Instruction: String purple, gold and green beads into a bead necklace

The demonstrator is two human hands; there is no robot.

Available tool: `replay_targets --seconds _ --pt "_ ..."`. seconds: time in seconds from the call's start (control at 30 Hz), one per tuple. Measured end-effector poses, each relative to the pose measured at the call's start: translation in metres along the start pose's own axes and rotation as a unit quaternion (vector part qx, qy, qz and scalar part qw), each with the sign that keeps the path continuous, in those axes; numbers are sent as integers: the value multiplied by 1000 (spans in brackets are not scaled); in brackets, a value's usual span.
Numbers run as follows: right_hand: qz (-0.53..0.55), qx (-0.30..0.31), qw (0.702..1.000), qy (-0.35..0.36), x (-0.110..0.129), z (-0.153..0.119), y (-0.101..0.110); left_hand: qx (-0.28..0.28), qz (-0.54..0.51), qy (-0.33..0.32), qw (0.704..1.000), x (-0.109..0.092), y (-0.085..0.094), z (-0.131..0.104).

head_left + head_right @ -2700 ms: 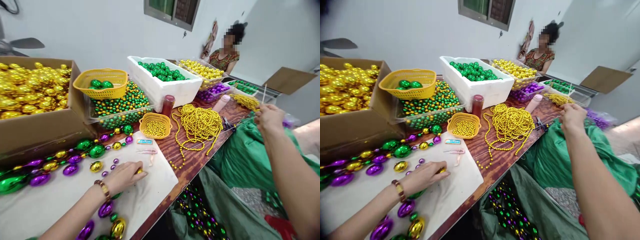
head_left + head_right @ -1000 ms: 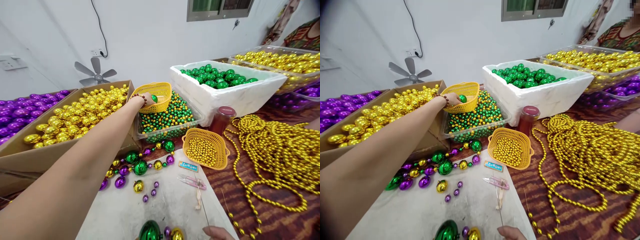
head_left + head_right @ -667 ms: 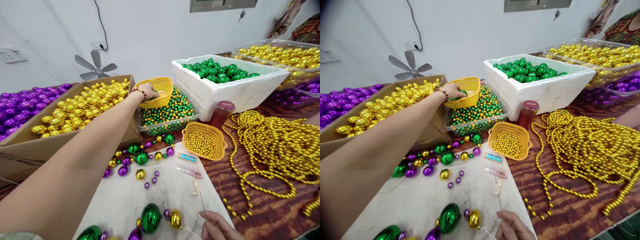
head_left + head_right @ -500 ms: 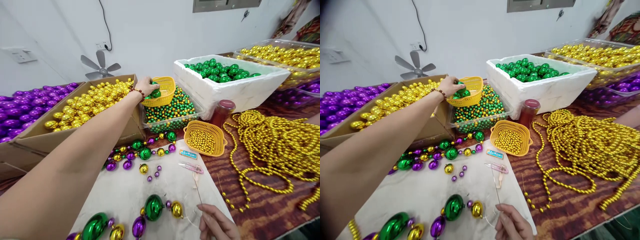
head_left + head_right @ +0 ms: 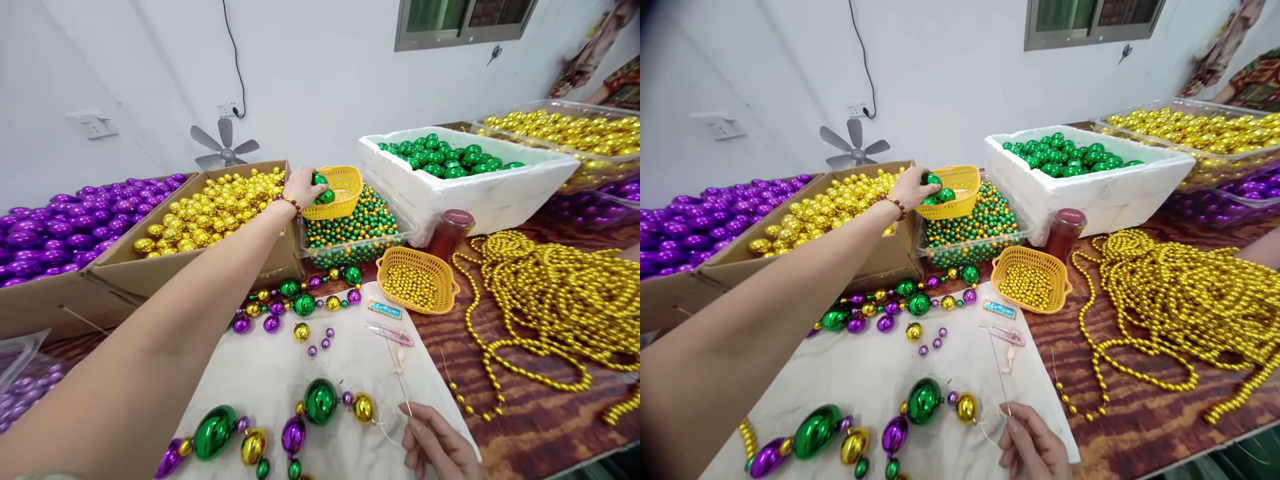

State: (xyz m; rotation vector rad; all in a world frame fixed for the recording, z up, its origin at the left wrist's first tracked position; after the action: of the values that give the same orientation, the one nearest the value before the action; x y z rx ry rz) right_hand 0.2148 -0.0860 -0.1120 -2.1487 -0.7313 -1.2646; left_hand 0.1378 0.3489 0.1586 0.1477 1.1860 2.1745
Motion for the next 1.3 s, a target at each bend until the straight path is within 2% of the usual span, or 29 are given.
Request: replay_targets --seconds 0.2,0.37,0.47,0.57,0.7,0.77,0.83,0.93,1.0,1.07,1.17,1.3 --pt "-7 14 1000 18 5 -4 2 39 7 -1 999 10 -31 -7" --pt "-17 11 1000 18 8 -5 3 37 10 8 999 16 -32 -9" --pt "-18 26 999 21 8 -5 2 7 -13 -8 1000 13 -21 -12" --pt "-15 41 999 28 7 -5 2 -13 -53 -58 997 2 -3 -29" --pt "-25 50 998 24 8 -5 4 -54 -95 -125 986 -13 36 -81" --pt "-33 67 997 22 13 -4 3 -76 -102 -143 981 -11 57 -111" --pt "-30 68 997 38 24 0 0 -100 -99 -125 982 2 73 -138" --pt "-16 54 994 95 50 9 -11 -131 -97 -46 986 38 89 -166" --pt "-20 81 988 132 64 15 -25 -145 -97 13 985 66 95 -179" --pt "-52 128 979 149 68 22 -38 -163 -85 63 981 93 101 -189" --pt "-125 164 968 144 53 30 -45 -179 -37 122 976 130 114 -196" --pt "-136 163 973 89 12 38 -34 -179 42 177 967 178 135 -187"
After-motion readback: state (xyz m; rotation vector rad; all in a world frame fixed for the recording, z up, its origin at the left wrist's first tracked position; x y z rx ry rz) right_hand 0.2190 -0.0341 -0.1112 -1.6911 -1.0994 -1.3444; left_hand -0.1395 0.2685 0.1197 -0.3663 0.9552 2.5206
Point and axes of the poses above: each hand's wrist, its own z-axis towards the middle knuckle, its own y-axis out of the back of the hand, x = y × z, the point moved 3 cm from there along z, towards the middle knuckle, and after that the axes turned 11 degrees about -x, right-handed, at the moved point
